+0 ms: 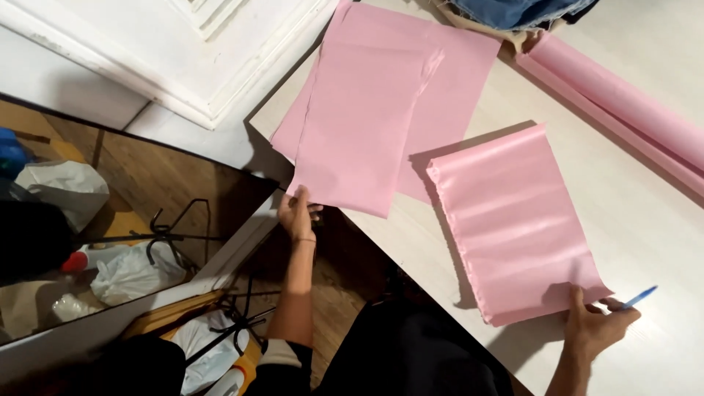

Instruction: The person is measuring sections of pink leather material using a ruler and pen, and then cutting a piece with scissors.

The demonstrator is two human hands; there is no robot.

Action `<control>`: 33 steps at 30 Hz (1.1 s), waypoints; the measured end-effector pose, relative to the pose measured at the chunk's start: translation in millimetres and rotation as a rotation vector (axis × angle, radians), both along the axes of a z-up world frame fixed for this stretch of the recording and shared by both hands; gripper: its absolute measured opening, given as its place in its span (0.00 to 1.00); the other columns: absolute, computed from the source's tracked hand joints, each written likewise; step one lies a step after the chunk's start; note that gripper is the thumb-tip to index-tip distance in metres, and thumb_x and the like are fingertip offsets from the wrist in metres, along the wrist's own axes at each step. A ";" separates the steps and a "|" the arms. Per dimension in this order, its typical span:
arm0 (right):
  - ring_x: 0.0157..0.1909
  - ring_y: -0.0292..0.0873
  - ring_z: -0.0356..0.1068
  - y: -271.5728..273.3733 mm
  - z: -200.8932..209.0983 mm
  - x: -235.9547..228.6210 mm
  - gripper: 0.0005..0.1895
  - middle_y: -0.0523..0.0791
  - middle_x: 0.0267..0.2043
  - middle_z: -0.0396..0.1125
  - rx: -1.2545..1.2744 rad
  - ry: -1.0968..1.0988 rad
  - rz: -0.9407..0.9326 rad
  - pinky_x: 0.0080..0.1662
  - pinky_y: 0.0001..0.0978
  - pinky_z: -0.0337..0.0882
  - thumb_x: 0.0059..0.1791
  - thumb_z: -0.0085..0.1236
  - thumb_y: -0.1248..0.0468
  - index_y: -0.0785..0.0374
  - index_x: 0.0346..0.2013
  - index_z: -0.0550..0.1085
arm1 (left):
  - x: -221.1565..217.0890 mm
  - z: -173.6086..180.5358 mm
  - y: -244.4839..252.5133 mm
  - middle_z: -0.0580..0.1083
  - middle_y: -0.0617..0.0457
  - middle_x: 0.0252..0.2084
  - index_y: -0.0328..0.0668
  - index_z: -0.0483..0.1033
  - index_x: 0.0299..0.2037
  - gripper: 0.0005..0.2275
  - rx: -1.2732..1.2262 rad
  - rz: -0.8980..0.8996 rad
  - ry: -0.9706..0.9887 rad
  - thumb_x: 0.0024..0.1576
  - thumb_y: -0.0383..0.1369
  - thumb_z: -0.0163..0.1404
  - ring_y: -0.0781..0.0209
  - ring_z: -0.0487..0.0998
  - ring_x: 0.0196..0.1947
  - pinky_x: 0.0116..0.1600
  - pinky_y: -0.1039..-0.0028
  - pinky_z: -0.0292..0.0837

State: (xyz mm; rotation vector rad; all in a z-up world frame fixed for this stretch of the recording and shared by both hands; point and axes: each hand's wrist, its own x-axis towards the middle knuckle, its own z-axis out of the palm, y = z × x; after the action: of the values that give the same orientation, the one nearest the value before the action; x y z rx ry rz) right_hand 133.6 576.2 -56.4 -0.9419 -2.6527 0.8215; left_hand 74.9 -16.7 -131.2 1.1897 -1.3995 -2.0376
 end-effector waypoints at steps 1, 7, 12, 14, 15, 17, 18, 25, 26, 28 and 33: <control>0.44 0.54 0.67 -6.0 13.1 -2.2 0.35 0.52 0.49 0.56 0.327 -0.146 0.034 0.39 0.44 0.71 0.47 0.81 0.61 0.69 0.50 0.61 | -0.1 -7.0 -1.5 0.77 0.48 0.32 0.30 0.70 0.43 0.14 -0.065 -0.037 0.031 0.63 0.37 0.57 0.62 0.79 0.21 0.18 0.77 0.64; 0.41 0.42 0.71 -101.4 95.2 -9.2 0.31 0.49 0.42 0.72 -0.115 -0.295 0.680 0.41 0.42 0.76 0.40 0.75 0.58 0.62 0.53 0.70 | -32.5 27.6 -4.2 0.74 0.47 0.22 0.38 0.70 0.40 0.13 -0.175 -0.067 -0.119 0.61 0.39 0.55 0.62 0.74 0.14 0.15 0.76 0.59; 0.48 0.46 0.70 -120.8 85.7 15.2 0.51 0.50 0.47 0.73 0.087 -0.307 1.002 0.58 0.53 0.66 0.26 0.81 0.58 0.68 0.59 0.67 | -22.2 10.2 -17.9 0.67 0.56 0.23 0.40 0.65 0.41 0.15 -0.463 0.082 -0.157 0.63 0.41 0.58 0.68 0.70 0.19 0.21 0.77 0.62; 0.49 0.47 0.71 -124.4 87.9 21.3 0.53 0.52 0.48 0.73 0.156 -0.217 1.079 0.62 0.58 0.64 0.24 0.80 0.58 0.70 0.60 0.66 | -14.7 8.6 -10.6 0.63 0.59 0.24 0.40 0.64 0.42 0.16 -0.586 0.134 -0.102 0.64 0.41 0.59 0.70 0.66 0.22 0.25 0.77 0.62; 0.48 0.47 0.71 -125.4 88.3 22.4 0.44 0.51 0.49 0.73 0.168 -0.144 1.066 0.58 0.54 0.67 0.28 0.75 0.61 0.68 0.56 0.67 | -12.3 15.8 -1.4 0.60 0.59 0.24 0.40 0.63 0.42 0.16 -0.614 0.132 0.016 0.66 0.39 0.57 0.70 0.62 0.23 0.27 0.78 0.60; 0.47 0.47 0.72 -123.3 84.2 33.8 0.35 0.51 0.49 0.74 0.179 -0.082 1.032 0.55 0.51 0.71 0.33 0.70 0.65 0.67 0.53 0.68 | -6.7 25.6 22.3 0.58 0.60 0.24 0.39 0.62 0.42 0.15 -0.635 0.108 0.132 0.68 0.38 0.56 0.70 0.58 0.24 0.29 0.78 0.58; 0.47 0.47 0.73 -120.1 78.1 36.5 0.27 0.51 0.49 0.74 0.113 -0.121 0.853 0.51 0.47 0.75 0.39 0.68 0.68 0.66 0.51 0.68 | -8.3 28.7 35.9 0.58 0.60 0.24 0.39 0.62 0.42 0.13 -0.614 0.064 0.210 0.69 0.37 0.54 0.70 0.58 0.24 0.30 0.78 0.60; 0.47 0.48 0.76 -72.2 102.7 38.3 0.17 0.52 0.48 0.71 -0.864 0.618 -0.100 0.49 0.36 0.82 0.53 0.61 0.75 0.63 0.53 0.66 | -32.0 89.1 127.0 0.67 0.58 0.27 0.37 0.63 0.45 0.09 -0.508 -0.241 0.463 0.67 0.32 0.51 0.70 0.69 0.24 0.30 0.80 0.64; 0.47 0.48 0.76 -69.0 102.7 40.1 0.17 0.52 0.48 0.71 -0.848 0.634 -0.120 0.49 0.36 0.82 0.53 0.61 0.75 0.63 0.53 0.66 | -36.0 95.0 137.9 0.67 0.58 0.27 0.37 0.63 0.45 0.09 -0.494 -0.264 0.475 0.67 0.32 0.51 0.70 0.69 0.24 0.30 0.80 0.64; 0.52 0.44 0.76 -59.4 102.7 45.7 0.22 0.48 0.52 0.71 -1.071 0.805 -0.345 0.52 0.31 0.80 0.51 0.60 0.76 0.66 0.59 0.67 | -42.6 105.7 163.5 0.70 0.57 0.27 0.37 0.65 0.44 0.09 -0.590 -0.425 0.559 0.68 0.33 0.52 0.70 0.71 0.25 0.32 0.80 0.66; 0.45 0.41 0.76 -18.7 33.1 98.8 0.27 0.49 0.50 0.70 -1.040 0.789 -0.656 0.46 0.30 0.81 0.49 0.60 0.76 0.64 0.61 0.64 | -41.6 137.8 253.1 0.76 0.54 0.35 0.39 0.73 0.42 0.11 -0.852 -0.845 0.691 0.65 0.39 0.54 0.65 0.76 0.33 0.34 0.75 0.72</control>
State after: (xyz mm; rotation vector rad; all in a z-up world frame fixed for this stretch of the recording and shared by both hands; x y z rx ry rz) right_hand 232.4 557.5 -23.3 -1.1919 -1.0556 1.8762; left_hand 33.3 236.4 6.6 -0.4963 -2.1679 -1.6156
